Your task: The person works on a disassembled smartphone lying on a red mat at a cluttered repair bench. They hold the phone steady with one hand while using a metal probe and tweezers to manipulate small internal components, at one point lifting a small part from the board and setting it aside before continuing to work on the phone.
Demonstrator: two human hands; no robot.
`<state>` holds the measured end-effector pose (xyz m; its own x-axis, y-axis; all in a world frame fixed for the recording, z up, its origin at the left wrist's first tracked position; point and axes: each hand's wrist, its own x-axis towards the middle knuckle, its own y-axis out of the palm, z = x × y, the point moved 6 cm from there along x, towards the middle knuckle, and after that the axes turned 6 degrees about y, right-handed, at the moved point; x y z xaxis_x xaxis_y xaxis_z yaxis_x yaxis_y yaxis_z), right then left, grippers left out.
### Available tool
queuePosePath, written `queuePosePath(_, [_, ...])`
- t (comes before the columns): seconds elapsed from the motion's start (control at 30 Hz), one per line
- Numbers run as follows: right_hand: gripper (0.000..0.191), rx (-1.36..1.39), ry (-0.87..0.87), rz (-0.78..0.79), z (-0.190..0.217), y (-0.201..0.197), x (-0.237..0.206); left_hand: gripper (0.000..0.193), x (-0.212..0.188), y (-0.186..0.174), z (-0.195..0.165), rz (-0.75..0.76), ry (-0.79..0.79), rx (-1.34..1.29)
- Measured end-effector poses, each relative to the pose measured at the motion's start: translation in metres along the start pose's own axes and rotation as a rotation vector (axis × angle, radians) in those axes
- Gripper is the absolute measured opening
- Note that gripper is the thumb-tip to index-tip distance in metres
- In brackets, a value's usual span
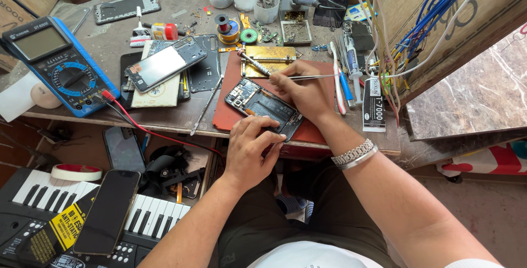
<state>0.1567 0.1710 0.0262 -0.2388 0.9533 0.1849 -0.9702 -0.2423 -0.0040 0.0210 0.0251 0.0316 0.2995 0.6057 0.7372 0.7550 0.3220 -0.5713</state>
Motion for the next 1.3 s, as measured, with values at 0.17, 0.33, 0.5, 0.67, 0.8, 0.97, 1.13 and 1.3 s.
queuePosePath(0.17, [0.015, -0.038, 0.036, -0.126, 0.0, -0.022, -0.022, 0.018, 0.0, -0.002, 0.0, 0.004, -0.006, -0.005])
queuePosePath(0.33, [0.016, -0.335, -0.034, -0.084, 0.012, -0.032, -0.054, 0.018, 0.0, -0.001, 0.0, -0.004, -0.004, -0.006])
queuePosePath(0.5, [0.015, -0.311, 0.009, -0.115, 0.01, -0.032, -0.058, 0.017, 0.001, -0.001, -0.001, -0.001, -0.007, -0.002])
queuePosePath(0.67, [0.015, -0.328, 0.038, -0.091, 0.009, -0.031, -0.056, 0.017, 0.0, -0.001, -0.001, -0.003, -0.002, 0.001])
queuePosePath(0.8, [0.018, -0.429, -0.026, -0.081, 0.016, -0.029, -0.058, 0.017, 0.001, -0.001, -0.001, -0.001, -0.003, 0.004])
queuePosePath(0.97, [0.019, -0.447, -0.023, -0.095, 0.018, -0.027, -0.059, 0.017, 0.0, -0.001, -0.002, 0.003, -0.005, -0.002])
queuePosePath(1.13, [0.018, -0.429, -0.049, -0.084, 0.02, -0.025, -0.059, 0.017, 0.0, -0.001, -0.001, 0.003, -0.012, -0.002])
queuePosePath(1.3, [0.018, -0.529, -0.06, -0.107, 0.02, -0.026, -0.06, 0.018, 0.0, 0.0, -0.001, 0.008, -0.006, 0.003])
